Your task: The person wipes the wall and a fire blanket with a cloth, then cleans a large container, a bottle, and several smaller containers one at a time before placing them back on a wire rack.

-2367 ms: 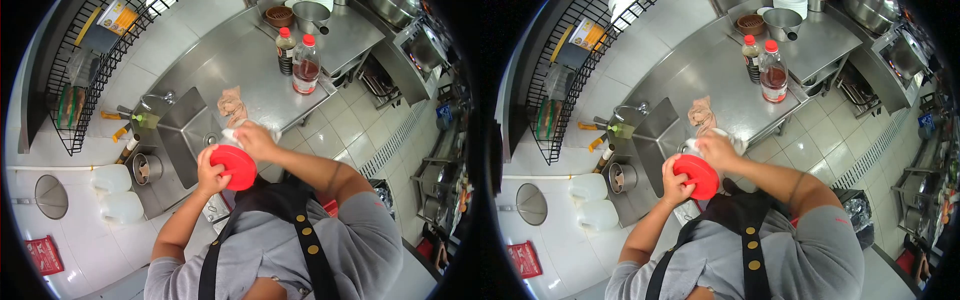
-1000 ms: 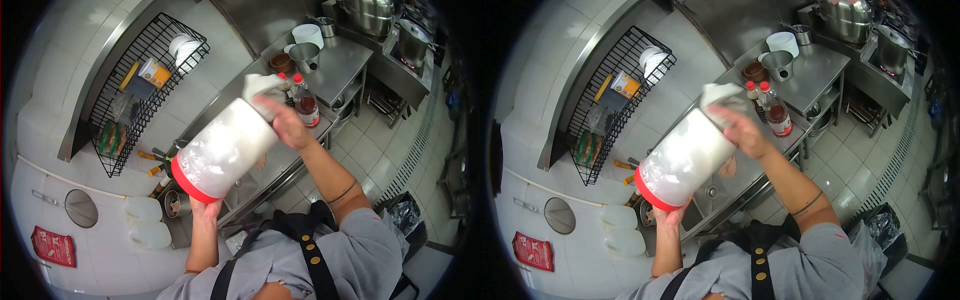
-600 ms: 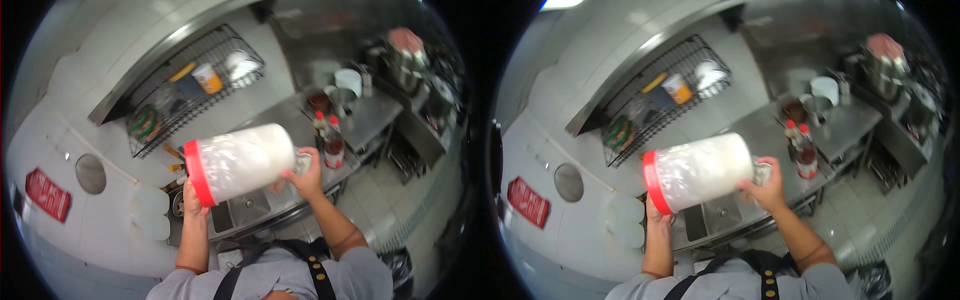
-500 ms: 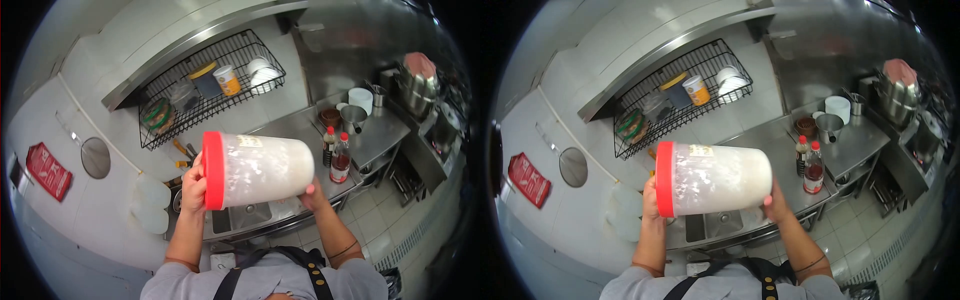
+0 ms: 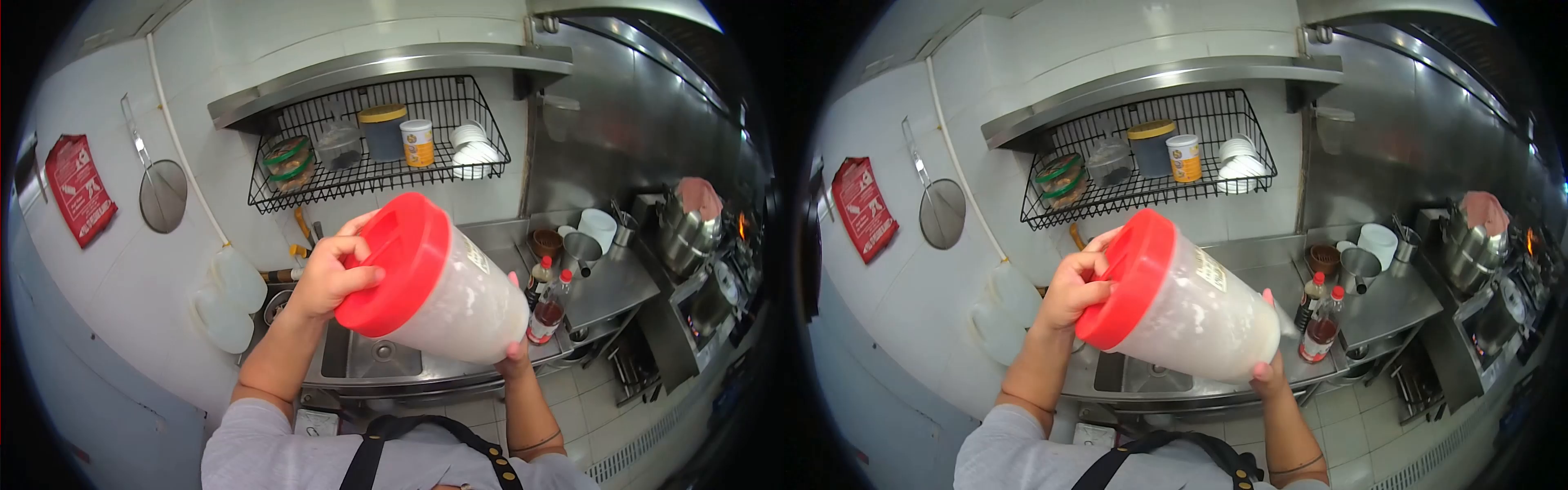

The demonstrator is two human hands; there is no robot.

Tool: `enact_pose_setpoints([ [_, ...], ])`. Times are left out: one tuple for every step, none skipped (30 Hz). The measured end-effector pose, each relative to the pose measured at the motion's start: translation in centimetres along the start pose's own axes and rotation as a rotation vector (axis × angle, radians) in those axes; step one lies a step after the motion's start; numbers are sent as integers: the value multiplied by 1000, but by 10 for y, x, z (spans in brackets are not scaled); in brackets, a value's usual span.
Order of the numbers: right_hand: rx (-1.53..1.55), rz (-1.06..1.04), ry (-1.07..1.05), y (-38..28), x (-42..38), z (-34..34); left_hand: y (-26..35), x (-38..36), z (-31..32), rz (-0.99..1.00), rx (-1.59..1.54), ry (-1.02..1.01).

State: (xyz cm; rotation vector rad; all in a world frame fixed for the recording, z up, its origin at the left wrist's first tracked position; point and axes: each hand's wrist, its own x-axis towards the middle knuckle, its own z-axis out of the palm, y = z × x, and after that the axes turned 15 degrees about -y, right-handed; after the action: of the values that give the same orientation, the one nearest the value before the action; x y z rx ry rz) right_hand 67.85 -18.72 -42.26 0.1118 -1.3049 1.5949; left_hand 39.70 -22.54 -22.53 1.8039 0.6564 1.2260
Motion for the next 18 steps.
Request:
enact_pose_setpoints([
  [-4,-5,73,-5,5,10,6,2,0,-33,53,-25],
  [-5,-38,110,25,-6,-7,-3,3,-6,40,-54,-50],
  [-9,-35,94,29,-3,1,-8,5,1,51,-49,-39],
  [93,-70,194,34,2,14,-18,8,22,327,-312,121],
  [192,-103,293,35,10,28,-30,10,42,610,-576,278],
  [330,-106,322,29,21,44,-54,4,58,658,-279,238],
  [326,-107,307,27,27,51,-85,-8,71,690,21,194],
  [160,-135,247,29,33,56,-115,-25,84,570,228,261],
  [-7,-168,192,30,40,61,-133,-35,86,447,432,324],
  [-25,-181,121,24,51,63,-129,-31,79,456,433,318],
  [-30,-183,120,18,64,68,-122,-27,73,429,283,355],
  [-179,-152,66,11,80,74,-116,-23,65,397,132,395],
  [-326,-120,9,5,98,80,-112,-14,44,477,229,439],
  [-363,-139,-81,-3,121,86,-103,-2,18,556,331,482],
  [-394,-165,-173,-9,146,95,-85,11,-3,632,312,529],
  [-316,-147,-263,-16,170,106,-61,26,-23,712,301,571],
  [-237,-130,-355,-21,193,118,-33,40,-40,800,328,609],
  [-280,-150,-414,-22,212,129,-6,54,-56,888,354,645],
])
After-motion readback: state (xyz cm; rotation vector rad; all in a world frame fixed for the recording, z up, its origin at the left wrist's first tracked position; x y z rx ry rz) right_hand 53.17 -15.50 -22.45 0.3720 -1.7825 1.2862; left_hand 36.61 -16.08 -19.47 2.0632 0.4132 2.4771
